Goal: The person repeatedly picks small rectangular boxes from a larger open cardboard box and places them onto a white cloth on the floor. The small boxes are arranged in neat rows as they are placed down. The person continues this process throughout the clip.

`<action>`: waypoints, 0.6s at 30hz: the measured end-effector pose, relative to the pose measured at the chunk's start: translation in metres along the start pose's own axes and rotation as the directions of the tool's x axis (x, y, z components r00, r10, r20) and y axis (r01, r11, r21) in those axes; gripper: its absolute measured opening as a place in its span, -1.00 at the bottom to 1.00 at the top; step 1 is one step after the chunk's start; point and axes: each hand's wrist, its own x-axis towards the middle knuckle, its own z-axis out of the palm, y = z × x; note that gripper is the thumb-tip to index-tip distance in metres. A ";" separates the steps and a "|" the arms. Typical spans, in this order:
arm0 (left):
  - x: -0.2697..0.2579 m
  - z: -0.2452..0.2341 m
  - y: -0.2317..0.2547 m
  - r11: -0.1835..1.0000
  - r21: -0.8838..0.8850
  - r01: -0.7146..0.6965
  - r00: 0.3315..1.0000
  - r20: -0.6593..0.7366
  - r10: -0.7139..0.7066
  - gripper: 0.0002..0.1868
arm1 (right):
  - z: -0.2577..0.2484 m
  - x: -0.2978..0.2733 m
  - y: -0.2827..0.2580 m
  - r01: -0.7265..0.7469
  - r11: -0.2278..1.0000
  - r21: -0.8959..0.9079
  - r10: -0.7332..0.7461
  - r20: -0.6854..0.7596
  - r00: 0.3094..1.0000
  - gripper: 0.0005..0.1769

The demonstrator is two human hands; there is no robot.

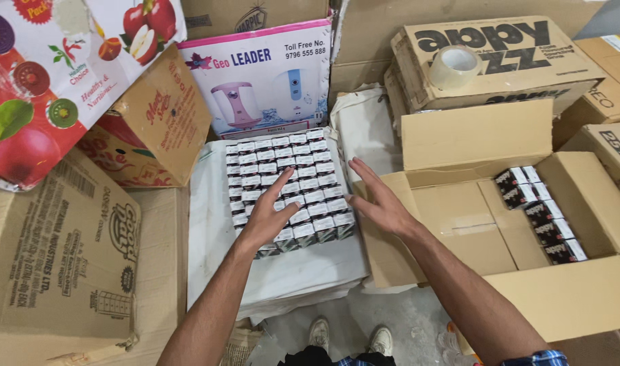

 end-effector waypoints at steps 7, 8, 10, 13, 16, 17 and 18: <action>0.031 0.073 0.024 0.993 -0.120 -0.021 0.993 0.114 0.034 -0.22 | -0.070 -0.049 0.030 -0.109 0.994 -0.016 0.108 -0.047 0.993 -0.14; 0.041 0.085 0.016 0.988 -0.150 -0.028 0.990 0.134 0.048 -0.20 | -0.080 -0.058 0.032 -0.142 0.990 0.002 0.142 -0.071 0.987 -0.15; 0.059 0.106 0.011 0.982 -0.184 -0.038 0.984 0.163 0.068 -0.17 | -0.099 -0.073 0.037 -0.179 0.984 0.017 0.180 -0.105 0.978 -0.15; 0.074 0.137 0.022 0.987 -0.151 -0.050 0.971 0.225 0.084 -0.16 | -0.126 -0.096 0.054 -0.228 0.974 0.005 0.226 -0.149 0.963 -0.15; 0.083 0.169 0.037 0.991 -0.113 -0.066 0.959 0.268 0.095 -0.16 | -0.152 -0.118 0.072 -0.310 0.951 0.017 0.307 -0.191 0.932 -0.14; 0.086 0.180 0.042 0.989 -0.135 -0.062 0.956 0.277 0.098 -0.16 | -0.160 -0.125 0.076 -0.324 0.946 0.026 0.322 -0.213 0.923 -0.14; 0.089 0.191 0.047 0.986 -0.158 -0.057 0.953 0.285 0.101 -0.15 | -0.167 -0.132 0.080 -0.338 0.941 0.036 0.336 -0.234 0.912 -0.14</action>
